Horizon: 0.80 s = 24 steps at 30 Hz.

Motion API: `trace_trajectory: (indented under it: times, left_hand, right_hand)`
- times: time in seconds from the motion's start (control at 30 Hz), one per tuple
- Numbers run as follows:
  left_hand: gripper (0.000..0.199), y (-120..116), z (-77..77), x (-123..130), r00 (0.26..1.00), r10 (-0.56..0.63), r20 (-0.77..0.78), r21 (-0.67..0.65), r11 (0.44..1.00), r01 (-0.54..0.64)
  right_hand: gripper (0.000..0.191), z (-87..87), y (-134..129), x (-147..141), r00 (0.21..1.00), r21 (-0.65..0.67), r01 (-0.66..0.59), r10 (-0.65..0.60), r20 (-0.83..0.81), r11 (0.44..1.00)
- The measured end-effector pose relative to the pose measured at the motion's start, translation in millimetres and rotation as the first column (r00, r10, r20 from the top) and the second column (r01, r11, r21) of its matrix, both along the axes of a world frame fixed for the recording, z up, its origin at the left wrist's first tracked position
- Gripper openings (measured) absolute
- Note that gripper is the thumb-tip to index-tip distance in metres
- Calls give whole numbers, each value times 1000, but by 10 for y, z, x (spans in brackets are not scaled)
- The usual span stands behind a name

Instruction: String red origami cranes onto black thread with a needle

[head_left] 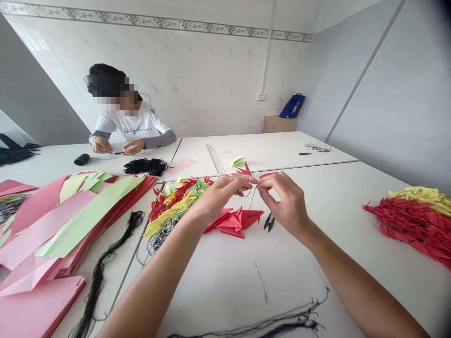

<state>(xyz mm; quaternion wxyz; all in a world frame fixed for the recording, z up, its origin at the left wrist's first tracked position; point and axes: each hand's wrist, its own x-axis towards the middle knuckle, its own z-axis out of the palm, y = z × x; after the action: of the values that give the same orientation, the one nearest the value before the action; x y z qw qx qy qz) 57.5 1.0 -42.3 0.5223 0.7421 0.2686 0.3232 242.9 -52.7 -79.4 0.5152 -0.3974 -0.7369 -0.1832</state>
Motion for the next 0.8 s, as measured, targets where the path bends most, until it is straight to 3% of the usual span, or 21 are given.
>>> trace_trajectory:
  times: [0.13, 0.3, 0.4, 0.47, 0.53, 0.6, 0.8]
  left_hand:
    - [33, 49, -47, 23, 980, -59, 190, -163, 982, 91]
    - [37, 37, -133, 88, 985, -157, 68, -178, 970, 167]
    - [36, 21, -183, 126, 977, -182, 108, -195, 960, 201]
    - [35, 16, -205, 137, 975, -176, 138, -198, 959, 202]
    - [35, 8, -211, 143, 974, -190, 127, -173, 962, 210]
    - [34, -6, -198, 157, 970, -224, 93, -117, 965, 234]
    - [33, 0, -135, 299, 954, -289, -79, 89, 951, 296]
  right_hand:
    - [18, -7, 30, 30, 999, -45, 6, -7, -34, 999]
    - [12, 5, 3, 25, 973, -134, -83, 51, -226, 987]
    - [7, 62, -39, 29, 855, -167, -254, 140, -499, 953]
    - [8, 128, -61, 60, 721, -26, -274, 187, -668, 961]
    - [9, 197, -70, 116, 609, 137, -166, 211, -764, 977]
    - [9, 237, -61, 182, 560, 204, -80, 213, -801, 976]
    - [11, 191, 21, 479, 612, 112, -126, 166, -773, 986]
